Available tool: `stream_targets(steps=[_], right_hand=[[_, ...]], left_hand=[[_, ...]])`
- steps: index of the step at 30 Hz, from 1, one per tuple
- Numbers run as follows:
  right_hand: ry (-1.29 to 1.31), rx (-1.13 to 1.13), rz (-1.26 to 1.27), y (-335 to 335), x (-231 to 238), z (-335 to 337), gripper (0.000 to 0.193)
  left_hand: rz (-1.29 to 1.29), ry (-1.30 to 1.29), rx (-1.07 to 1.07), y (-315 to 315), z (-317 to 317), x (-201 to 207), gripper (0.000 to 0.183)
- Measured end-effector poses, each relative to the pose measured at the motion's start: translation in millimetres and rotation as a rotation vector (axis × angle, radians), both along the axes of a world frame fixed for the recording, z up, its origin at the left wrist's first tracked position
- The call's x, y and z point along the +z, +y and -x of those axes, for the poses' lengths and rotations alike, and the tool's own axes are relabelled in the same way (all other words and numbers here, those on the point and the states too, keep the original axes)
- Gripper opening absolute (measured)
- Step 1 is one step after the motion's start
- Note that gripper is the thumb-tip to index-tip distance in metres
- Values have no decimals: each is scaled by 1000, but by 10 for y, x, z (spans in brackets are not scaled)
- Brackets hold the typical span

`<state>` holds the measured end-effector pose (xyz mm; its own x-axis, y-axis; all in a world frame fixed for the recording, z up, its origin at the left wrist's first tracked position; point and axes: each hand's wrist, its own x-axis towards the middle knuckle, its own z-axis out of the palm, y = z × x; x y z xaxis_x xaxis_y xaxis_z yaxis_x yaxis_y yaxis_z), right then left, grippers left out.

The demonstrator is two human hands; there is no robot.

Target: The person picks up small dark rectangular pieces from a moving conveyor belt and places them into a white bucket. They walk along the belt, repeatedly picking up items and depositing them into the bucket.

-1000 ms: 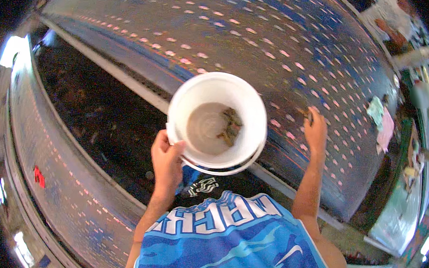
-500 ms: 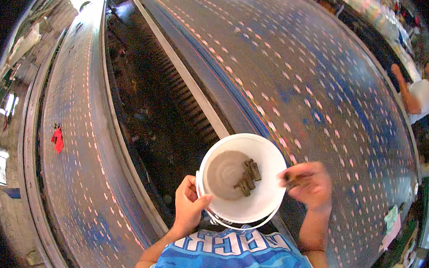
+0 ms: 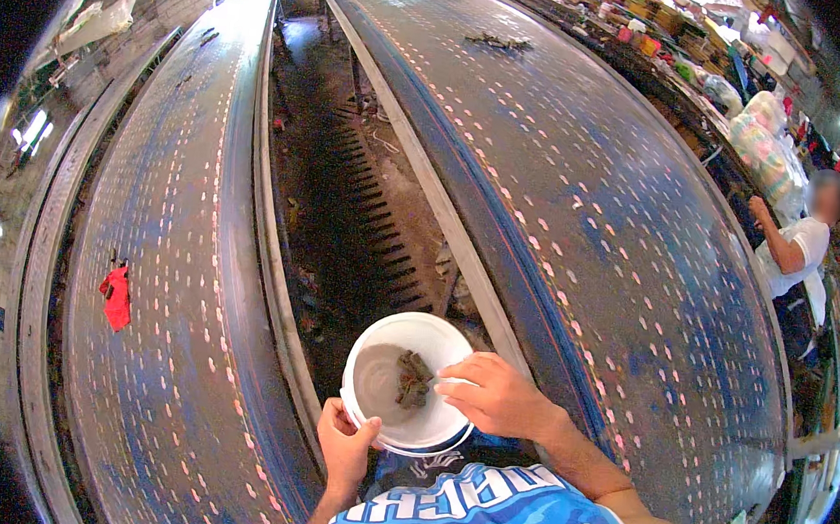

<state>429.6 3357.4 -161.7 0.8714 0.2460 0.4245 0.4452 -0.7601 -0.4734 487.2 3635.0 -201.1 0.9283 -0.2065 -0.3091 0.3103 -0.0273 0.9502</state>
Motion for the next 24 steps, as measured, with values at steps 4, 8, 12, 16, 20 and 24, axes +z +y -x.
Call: stream_targets(steps=[4,8,12,16,20,24], right_hand=[[92,-33,-82,-153,-218,-617,17],[167,44,-47,-377,-623,-1350,18],[153,127,-78,-626,-904,-2254,22],[45,96,-66,-1125,-907,-3283,19],[-52,-10,-297,-1649,-701,-4147,13],[13,-127,-478,-2111,-561,-4667,12]], left_hand=[[16,37,126,78,-603,-278,30],[-30,128,172,-182,-1241,-419,30],[-153,98,61,-656,-1941,-425,29],[-191,95,6,-1218,-2752,-269,32],[-147,-7,-2,-1581,-3555,59,31],[-140,-23,-20,-1988,-4257,312,31]])
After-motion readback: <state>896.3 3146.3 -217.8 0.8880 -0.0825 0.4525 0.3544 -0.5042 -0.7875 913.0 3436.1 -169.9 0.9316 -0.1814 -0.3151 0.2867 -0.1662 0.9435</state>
